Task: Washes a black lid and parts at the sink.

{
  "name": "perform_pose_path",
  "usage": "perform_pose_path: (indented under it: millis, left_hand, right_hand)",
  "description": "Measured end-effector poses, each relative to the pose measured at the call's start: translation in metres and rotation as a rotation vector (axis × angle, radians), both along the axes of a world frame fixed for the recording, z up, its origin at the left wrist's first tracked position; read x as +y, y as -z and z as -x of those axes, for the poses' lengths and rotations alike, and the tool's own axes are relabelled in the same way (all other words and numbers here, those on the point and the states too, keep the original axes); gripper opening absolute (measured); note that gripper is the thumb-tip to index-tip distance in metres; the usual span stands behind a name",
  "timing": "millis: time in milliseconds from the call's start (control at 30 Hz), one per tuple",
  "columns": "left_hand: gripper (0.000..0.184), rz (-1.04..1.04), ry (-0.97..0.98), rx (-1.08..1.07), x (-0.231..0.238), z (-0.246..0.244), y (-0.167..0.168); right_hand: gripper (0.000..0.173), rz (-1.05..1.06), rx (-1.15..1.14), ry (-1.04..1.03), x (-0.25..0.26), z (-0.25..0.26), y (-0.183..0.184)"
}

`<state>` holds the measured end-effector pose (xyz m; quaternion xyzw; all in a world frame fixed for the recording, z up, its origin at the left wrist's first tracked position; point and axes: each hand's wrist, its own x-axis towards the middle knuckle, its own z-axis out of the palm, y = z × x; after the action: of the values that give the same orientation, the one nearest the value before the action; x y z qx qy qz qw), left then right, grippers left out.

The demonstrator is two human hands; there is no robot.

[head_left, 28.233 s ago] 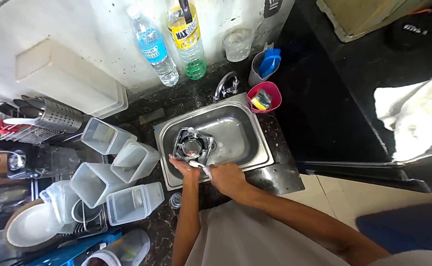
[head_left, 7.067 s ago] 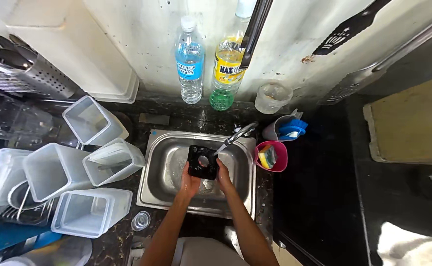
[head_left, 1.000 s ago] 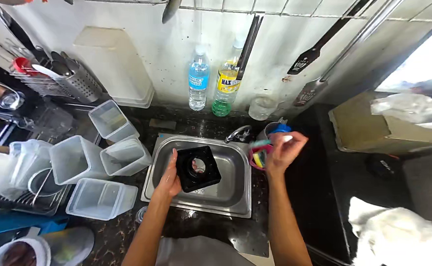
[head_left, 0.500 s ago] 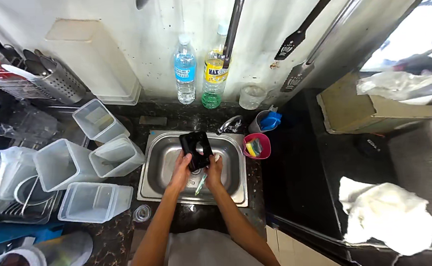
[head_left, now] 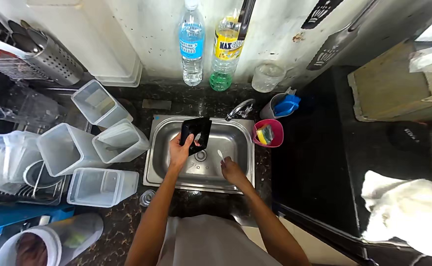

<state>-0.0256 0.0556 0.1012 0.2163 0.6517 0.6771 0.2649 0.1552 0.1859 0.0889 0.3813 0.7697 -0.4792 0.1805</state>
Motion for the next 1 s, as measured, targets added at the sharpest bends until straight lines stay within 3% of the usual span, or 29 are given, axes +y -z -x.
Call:
perform_pose_path:
  millis: [67,133,233,367,533,667,767,867,1000]
  left_hand:
    - [0.026,0.023,-0.012,0.001,-0.001,-0.004,0.005]
    - [0.029,0.051,-0.026,0.022,0.001,-0.007,0.011]
    - [0.027,0.065,-0.050,0.058,0.008,-0.006,0.019]
    - [0.021,0.019,-0.071,0.084,0.017,-0.002,0.027]
    - [0.019,0.305,-0.048,0.186,0.023,-0.016,0.054]
    - [0.019,0.321,-0.067,0.148,0.025,-0.027,0.074]
    - [0.021,0.374,-0.123,0.175,0.023,-0.023,0.089]
    - [0.023,0.342,-0.118,0.155,0.026,-0.026,0.087]
    - [0.024,0.255,-0.101,0.160,0.038,-0.015,0.074]
  right_hand:
    - [0.035,-0.050,0.230,-0.035,-0.003,0.006,-0.002]
    - [0.038,-0.121,0.271,-0.071,0.004,0.009,0.019]
    - [0.045,-0.125,0.187,-0.089,0.014,0.011,0.037]
    - [0.058,-0.136,0.009,-0.083,0.005,0.032,0.016]
    - [0.051,-0.292,-0.238,-0.210,-0.003,0.032,0.007]
    - [0.049,-0.218,-0.235,-0.165,-0.004,0.024,0.046]
    - [0.043,-0.155,-0.264,-0.131,-0.003,0.013,0.037]
    - [0.041,-0.098,-0.220,-0.094,0.000,0.017,0.056]
    - [0.034,-0.026,-0.414,-0.042,-0.006,-0.012,0.061]
